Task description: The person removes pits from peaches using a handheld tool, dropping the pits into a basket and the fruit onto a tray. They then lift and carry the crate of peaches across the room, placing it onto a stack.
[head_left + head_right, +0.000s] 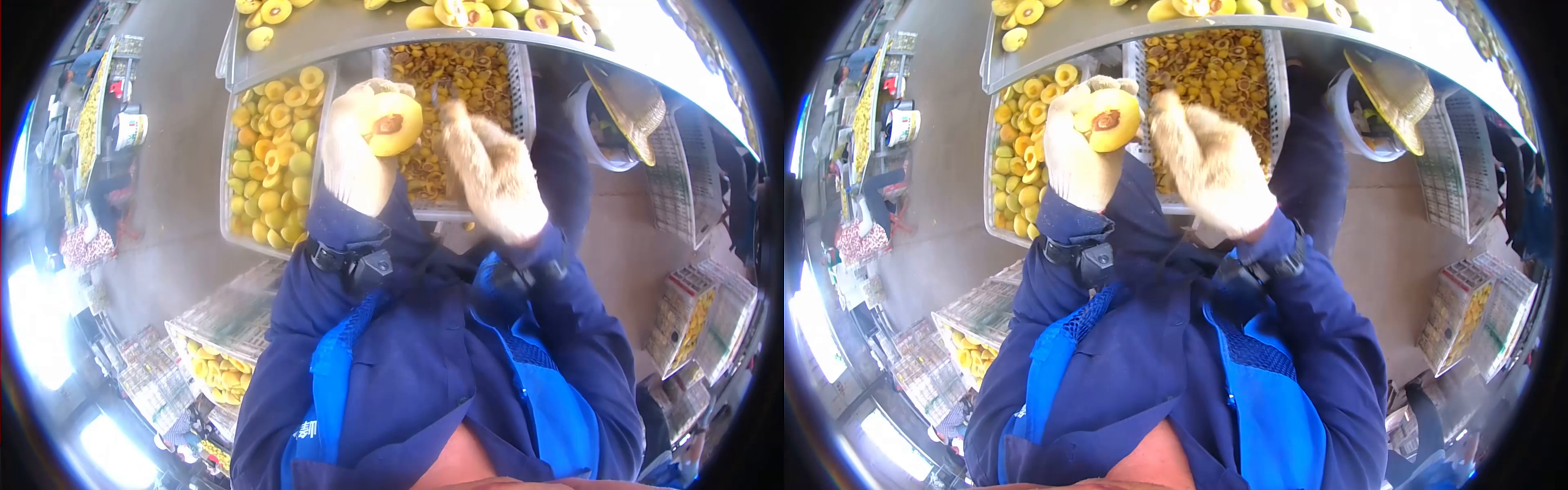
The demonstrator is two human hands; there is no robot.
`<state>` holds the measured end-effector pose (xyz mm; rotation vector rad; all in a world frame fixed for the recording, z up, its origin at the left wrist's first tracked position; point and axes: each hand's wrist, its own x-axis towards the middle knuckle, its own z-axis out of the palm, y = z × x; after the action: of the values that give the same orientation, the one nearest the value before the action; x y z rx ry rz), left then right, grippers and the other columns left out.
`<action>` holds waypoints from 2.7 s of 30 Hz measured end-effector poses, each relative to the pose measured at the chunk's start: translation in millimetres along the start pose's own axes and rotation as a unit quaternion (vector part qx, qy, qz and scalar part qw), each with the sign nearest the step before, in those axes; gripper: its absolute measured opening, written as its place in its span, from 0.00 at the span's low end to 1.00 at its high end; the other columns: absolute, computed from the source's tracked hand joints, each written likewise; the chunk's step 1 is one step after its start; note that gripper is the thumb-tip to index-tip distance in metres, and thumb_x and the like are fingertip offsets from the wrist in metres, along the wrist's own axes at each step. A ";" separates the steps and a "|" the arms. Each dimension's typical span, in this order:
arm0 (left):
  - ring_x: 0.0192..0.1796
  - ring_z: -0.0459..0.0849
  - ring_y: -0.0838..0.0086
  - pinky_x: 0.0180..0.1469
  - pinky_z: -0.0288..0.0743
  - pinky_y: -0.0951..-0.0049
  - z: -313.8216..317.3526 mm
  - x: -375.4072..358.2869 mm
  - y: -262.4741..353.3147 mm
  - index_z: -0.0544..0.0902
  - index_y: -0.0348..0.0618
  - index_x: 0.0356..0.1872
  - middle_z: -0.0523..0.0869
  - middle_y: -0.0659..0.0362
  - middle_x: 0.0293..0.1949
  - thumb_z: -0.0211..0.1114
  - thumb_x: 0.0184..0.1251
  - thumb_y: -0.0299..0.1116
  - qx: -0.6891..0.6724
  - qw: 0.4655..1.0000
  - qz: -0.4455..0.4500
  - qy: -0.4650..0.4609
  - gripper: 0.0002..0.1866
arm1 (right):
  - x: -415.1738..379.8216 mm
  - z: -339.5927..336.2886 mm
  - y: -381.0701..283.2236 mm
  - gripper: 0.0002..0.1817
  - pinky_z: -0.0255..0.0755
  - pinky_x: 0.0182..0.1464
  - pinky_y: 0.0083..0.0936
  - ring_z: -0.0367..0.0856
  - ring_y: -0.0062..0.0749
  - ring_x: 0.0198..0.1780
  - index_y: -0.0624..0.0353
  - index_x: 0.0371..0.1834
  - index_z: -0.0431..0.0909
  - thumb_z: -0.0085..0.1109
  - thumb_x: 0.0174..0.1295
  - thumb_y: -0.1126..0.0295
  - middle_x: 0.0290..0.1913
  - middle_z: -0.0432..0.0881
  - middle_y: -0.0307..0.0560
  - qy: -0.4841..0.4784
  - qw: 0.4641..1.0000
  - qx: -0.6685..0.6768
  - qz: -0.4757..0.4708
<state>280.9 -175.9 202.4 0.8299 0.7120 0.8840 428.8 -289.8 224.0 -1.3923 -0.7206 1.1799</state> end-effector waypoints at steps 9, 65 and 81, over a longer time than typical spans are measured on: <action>0.45 0.90 0.56 0.54 0.85 0.61 16.4 -14.6 1.7 0.84 0.30 0.56 0.91 0.42 0.47 0.53 0.72 0.48 -0.046 0.993 0.008 0.107 0.29 | -20.3 22.5 29.5 0.18 0.81 0.37 0.40 0.88 0.48 0.37 0.55 0.71 0.80 0.58 0.81 0.67 0.40 0.86 0.53 -0.123 0.970 -0.175 -0.119; 0.51 0.92 0.68 0.56 0.86 0.68 -252.3 21.6 3.7 0.85 0.37 0.65 0.91 0.52 0.55 0.66 0.79 0.34 0.147 0.951 0.000 0.272 0.19 | 56.9 -13.0 168.3 0.37 0.55 0.15 0.26 0.63 0.26 0.11 0.66 0.38 0.83 0.51 0.83 0.36 0.16 0.71 0.40 0.079 0.923 -0.154 0.344; 0.82 0.69 0.50 0.79 0.64 0.42 -372.3 171.0 -1.8 0.77 0.40 0.76 0.75 0.46 0.80 0.56 0.80 0.58 0.752 0.550 0.084 0.352 0.36 | 45.2 -4.3 161.3 0.37 0.58 0.16 0.27 0.66 0.27 0.12 0.65 0.39 0.86 0.52 0.83 0.36 0.16 0.74 0.40 -0.028 0.926 -0.263 0.268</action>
<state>57.9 89.9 -15.6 2.1233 2.2938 0.5589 415.3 -281.3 57.2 -2.1061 -0.7537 1.5182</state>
